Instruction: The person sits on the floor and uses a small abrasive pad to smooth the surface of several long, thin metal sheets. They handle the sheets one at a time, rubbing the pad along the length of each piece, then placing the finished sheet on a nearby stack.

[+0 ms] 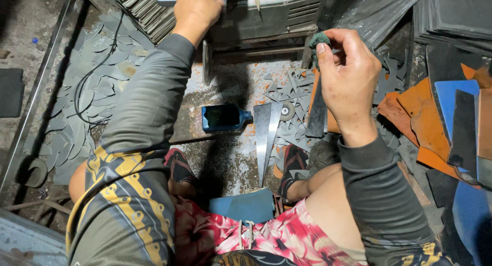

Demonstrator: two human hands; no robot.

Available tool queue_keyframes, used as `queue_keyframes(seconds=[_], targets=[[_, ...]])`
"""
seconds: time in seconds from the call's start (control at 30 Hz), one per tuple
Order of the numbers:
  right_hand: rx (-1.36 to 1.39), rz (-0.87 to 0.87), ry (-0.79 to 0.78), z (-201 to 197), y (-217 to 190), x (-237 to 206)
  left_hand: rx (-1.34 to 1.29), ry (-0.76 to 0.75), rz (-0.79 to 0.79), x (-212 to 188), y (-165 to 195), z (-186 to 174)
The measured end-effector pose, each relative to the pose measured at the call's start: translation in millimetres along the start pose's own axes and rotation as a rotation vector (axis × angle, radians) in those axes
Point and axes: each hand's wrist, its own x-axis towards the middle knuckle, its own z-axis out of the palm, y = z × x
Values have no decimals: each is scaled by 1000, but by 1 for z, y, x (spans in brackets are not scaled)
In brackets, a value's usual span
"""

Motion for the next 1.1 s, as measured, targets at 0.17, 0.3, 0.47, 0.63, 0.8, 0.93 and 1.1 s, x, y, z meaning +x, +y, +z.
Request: queue_keyframes(seconds=[0.17,0.3,0.47,0.63,0.8,0.93,1.1], targets=[[3,21,-11,1,-4,-1,75,92,126,0,4,-5],[-27,13,-8,1,-9,-2,4,54,87,10,0,-8],[-13,32,-17,5,-15,-2,149,-146,273,15,-2,-9],[-20,17,-12,6,-17,-1,89,-205,-1,6,6,-13],[4,43,-9,6,-17,-1,116,-146,44,-10,10,-24],[-23,30,-8,9,-17,0,50,-47,125,-17,8,-24],[-40,-14,-4,11,-14,0,-250,-181,233,-57,-10,-52]])
